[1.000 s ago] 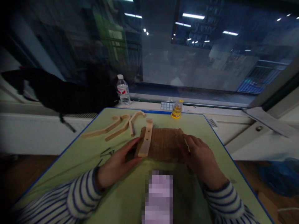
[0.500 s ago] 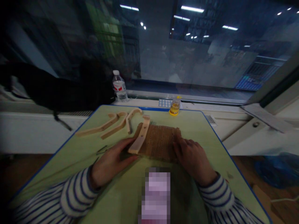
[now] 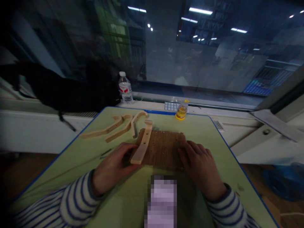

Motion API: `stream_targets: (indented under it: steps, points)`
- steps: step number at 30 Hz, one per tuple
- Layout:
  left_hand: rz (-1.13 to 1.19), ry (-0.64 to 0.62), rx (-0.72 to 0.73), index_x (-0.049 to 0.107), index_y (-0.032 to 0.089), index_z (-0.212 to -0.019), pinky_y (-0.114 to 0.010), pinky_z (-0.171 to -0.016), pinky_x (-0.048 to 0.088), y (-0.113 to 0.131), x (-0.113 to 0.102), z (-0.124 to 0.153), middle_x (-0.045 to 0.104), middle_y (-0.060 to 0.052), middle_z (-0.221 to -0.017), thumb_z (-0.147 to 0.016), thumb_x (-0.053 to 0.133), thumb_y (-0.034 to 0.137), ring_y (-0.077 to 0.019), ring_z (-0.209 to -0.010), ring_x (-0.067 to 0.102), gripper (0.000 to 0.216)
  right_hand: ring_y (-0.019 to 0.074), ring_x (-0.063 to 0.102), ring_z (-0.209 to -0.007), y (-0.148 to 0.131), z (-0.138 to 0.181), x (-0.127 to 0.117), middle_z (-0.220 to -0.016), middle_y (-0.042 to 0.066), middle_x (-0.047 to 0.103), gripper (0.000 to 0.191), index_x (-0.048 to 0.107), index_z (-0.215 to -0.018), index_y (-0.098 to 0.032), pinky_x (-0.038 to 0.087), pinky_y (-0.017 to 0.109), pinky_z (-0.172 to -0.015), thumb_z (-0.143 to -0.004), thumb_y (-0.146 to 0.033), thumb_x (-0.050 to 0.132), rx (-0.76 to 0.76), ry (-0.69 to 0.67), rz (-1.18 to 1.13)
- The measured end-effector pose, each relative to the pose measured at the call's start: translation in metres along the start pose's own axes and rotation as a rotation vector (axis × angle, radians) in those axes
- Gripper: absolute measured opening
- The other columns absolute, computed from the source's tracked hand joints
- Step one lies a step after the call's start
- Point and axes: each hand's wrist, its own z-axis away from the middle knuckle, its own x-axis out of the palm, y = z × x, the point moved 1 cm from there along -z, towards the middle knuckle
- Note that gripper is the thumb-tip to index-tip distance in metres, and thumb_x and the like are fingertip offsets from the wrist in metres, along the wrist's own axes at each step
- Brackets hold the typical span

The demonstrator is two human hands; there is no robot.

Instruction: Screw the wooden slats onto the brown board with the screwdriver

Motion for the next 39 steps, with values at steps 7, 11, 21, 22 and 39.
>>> stream_targets:
  steps: [7,11,21,22,39]
  points:
    - [-0.006,-0.006,0.0,0.049,0.016,-0.114,-0.043,-0.086,0.049,0.003,0.002,0.0,0.057,-0.009,-0.108,-0.07,0.071,0.036,-0.0234,-0.099,0.056,0.053,0.0262,0.055,-0.108,0.001,0.001,0.006,-0.127,0.008,0.057,0.039,0.052,-0.126,-0.025,0.045,0.043,-0.086,-0.093,-0.038,0.039,-0.079,0.033,0.01]
    - [-0.003,-0.025,-0.024,0.049,0.015,-0.117,-0.043,-0.088,0.048,0.003,0.002,0.0,0.056,-0.01,-0.109,-0.071,0.071,0.037,-0.0238,-0.1,0.055,0.056,0.0265,0.055,-0.108,0.002,0.003,0.01,-0.127,0.008,0.057,0.039,0.052,-0.126,-0.024,0.046,0.043,-0.085,-0.092,-0.039,0.038,-0.079,0.041,0.016]
    - [0.061,-0.05,-0.034,0.05,0.015,-0.118,-0.042,-0.095,0.045,0.006,0.001,-0.003,0.056,-0.012,-0.117,-0.071,0.071,0.034,-0.0245,-0.108,0.054,0.055,0.0252,0.056,-0.109,0.006,0.0,0.012,-0.126,0.008,0.059,0.039,0.051,-0.127,-0.021,0.046,0.043,-0.088,-0.093,-0.035,0.036,-0.076,0.062,0.056]
    - [0.072,-0.054,-0.028,0.049,0.015,-0.118,-0.042,-0.096,0.044,0.006,0.0,-0.004,0.056,-0.012,-0.119,-0.071,0.071,0.033,-0.0245,-0.109,0.053,0.055,0.0251,0.056,-0.109,0.008,0.0,0.012,-0.126,0.008,0.059,0.039,0.051,-0.127,-0.021,0.046,0.043,-0.088,-0.093,-0.035,0.036,-0.074,0.068,0.06]
    - [-0.165,0.21,-0.143,0.067,0.016,-0.089,-0.027,-0.067,0.047,-0.044,-0.067,-0.027,0.067,-0.006,-0.085,-0.086,0.048,0.034,-0.0165,-0.074,0.061,0.027,0.0243,0.06,-0.104,0.015,0.0,-0.005,-0.118,0.011,0.064,0.033,0.056,-0.118,-0.02,0.049,0.043,-0.087,-0.09,-0.034,0.045,-0.216,0.152,-0.065]
